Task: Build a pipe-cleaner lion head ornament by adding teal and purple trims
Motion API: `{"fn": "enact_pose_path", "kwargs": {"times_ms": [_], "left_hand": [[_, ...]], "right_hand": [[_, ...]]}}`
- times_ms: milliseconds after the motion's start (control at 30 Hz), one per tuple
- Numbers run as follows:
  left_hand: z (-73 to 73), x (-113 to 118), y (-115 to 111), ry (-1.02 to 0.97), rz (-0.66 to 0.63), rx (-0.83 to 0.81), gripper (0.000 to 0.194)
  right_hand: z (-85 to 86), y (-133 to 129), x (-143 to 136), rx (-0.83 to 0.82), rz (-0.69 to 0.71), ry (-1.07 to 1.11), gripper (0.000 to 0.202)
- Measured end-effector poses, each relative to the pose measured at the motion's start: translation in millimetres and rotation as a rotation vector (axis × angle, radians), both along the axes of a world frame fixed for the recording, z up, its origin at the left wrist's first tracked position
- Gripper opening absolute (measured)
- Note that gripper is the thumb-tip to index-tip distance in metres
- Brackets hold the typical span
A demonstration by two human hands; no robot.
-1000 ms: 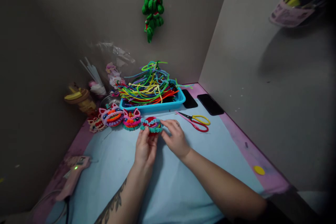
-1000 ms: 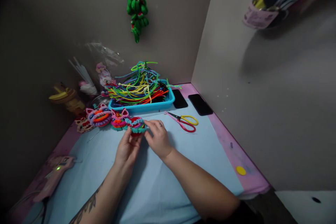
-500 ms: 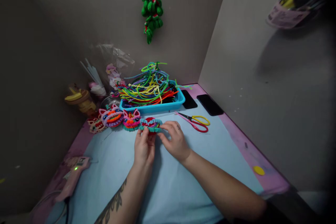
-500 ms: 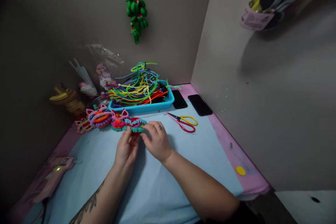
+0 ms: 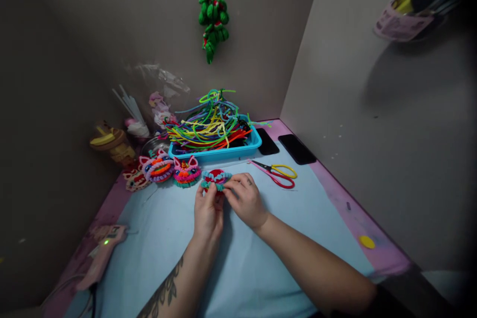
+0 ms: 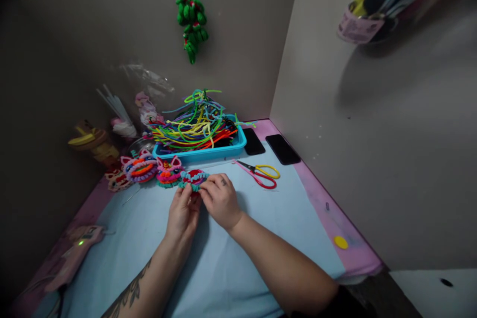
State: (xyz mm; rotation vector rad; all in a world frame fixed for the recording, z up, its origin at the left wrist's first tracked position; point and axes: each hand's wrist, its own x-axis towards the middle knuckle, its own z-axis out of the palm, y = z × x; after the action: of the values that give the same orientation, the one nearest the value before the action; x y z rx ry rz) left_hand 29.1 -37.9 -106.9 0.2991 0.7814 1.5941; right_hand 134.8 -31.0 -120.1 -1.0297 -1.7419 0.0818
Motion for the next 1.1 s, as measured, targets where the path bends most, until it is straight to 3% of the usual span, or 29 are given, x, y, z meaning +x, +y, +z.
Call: {"fn": "enact_pose_path", "kwargs": {"times_ms": [533, 1100], "left_hand": [[0.2, 1.4, -3.3, 0.049, 0.018, 0.016, 0.044], [-0.8, -1.1, -1.3, 0.040, 0.015, 0.005, 0.040]], "right_hand": [[1.4, -1.4, -3.6, -0.014, 0.016, -0.011, 0.011], [5.1, 2.8, 3.5, -0.052, 0.036, -0.035, 0.011]]}}
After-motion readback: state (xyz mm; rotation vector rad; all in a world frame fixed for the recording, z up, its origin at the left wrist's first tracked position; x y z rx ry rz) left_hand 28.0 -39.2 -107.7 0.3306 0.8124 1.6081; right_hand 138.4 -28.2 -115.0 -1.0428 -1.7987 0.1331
